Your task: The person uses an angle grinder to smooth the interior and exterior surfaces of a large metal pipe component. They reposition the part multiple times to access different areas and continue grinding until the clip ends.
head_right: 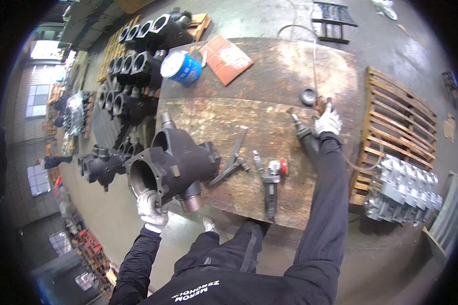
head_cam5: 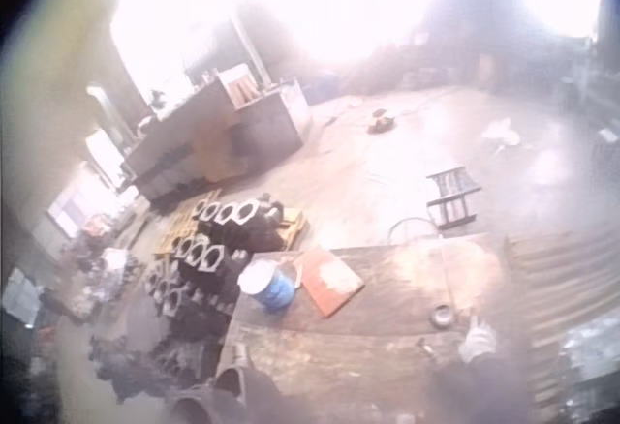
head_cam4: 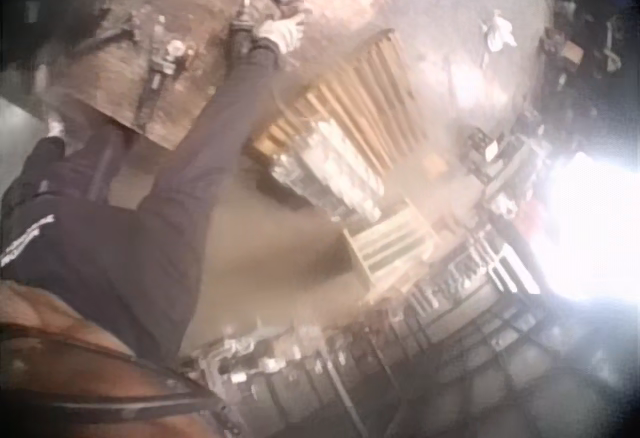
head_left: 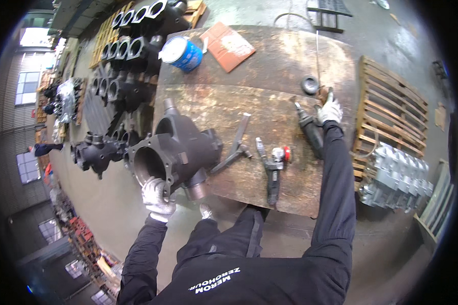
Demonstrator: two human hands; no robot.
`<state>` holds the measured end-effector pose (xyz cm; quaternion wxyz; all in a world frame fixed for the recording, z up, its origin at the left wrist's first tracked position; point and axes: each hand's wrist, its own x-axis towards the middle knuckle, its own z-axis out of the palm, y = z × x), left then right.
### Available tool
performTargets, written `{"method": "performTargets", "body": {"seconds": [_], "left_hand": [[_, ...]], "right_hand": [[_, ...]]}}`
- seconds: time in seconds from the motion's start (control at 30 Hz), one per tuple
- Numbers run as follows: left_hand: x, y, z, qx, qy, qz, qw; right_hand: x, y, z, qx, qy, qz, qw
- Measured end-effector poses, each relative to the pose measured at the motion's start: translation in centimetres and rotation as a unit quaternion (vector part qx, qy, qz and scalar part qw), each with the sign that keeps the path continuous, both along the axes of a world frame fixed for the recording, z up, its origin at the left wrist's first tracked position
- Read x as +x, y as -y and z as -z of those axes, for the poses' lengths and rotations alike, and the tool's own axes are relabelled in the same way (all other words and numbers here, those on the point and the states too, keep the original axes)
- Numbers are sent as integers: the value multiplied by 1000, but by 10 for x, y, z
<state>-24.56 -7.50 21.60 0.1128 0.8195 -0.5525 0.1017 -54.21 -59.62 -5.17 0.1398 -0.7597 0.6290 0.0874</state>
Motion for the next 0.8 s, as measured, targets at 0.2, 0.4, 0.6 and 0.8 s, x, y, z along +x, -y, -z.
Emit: {"method": "performTargets", "body": {"seconds": [0.2, 0.4, 0.6, 0.8], "left_hand": [[6, -4, 2, 13, 25, -1, 1000], [19, 5, -5, 9, -8, 1, 1000], [52, 34, -20, -69, -39, 11, 997], [125, 86, -33, 0, -60, -30, 998]], "right_hand": [[21, -74, 5, -127, 274, 69, 951], [27, -318, -38, 55, 416, 18, 908], [58, -473, -50, 301, 365, 53, 879], [64, -482, -59, 260, 361, 34, 895]]}}
